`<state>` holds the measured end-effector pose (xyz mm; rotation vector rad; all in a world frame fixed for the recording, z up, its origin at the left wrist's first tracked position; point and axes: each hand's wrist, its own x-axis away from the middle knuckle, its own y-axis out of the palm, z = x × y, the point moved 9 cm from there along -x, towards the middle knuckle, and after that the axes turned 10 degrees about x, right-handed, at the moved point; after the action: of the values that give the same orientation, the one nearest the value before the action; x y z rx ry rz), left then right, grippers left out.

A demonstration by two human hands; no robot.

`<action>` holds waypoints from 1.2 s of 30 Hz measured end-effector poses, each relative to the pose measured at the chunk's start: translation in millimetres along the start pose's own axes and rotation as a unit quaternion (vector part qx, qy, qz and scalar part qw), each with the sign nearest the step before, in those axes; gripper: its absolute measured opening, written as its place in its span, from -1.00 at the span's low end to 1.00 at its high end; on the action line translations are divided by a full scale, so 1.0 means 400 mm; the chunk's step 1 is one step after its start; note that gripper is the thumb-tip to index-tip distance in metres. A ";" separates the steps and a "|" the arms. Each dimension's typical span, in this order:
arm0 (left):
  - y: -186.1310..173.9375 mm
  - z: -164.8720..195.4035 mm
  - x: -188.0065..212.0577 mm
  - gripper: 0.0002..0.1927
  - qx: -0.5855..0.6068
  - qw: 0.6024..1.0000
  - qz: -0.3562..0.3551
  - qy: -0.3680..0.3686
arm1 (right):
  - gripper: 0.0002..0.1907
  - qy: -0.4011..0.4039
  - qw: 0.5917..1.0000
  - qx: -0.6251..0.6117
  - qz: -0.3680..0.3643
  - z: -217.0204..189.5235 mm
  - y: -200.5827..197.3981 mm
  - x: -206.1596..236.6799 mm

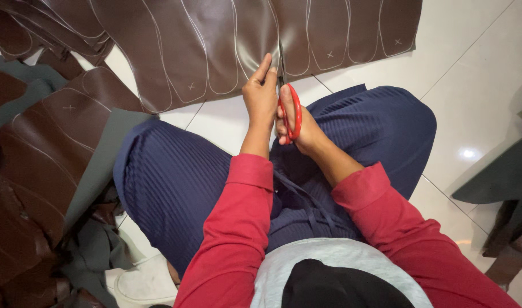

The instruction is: The person sits on a tiled floor and uses red-handled scissors to cut along white outlines on a brown fabric sheet. They repeatedly cut out shapes, set them aside, and continue cutting additional pieces from the same sheet.

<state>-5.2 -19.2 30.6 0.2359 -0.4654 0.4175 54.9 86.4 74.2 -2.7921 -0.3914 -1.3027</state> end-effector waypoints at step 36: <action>-0.004 0.028 0.019 -0.64 0.054 0.998 0.031 0.001 | -0.34 -0.037 0.999 -0.027 -0.017 -0.084 -0.014 -0.008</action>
<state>-2.8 -21.4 43.7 0.3269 -0.4504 0.5047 26.3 86.6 92.9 -2.8971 -0.4156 -1.2391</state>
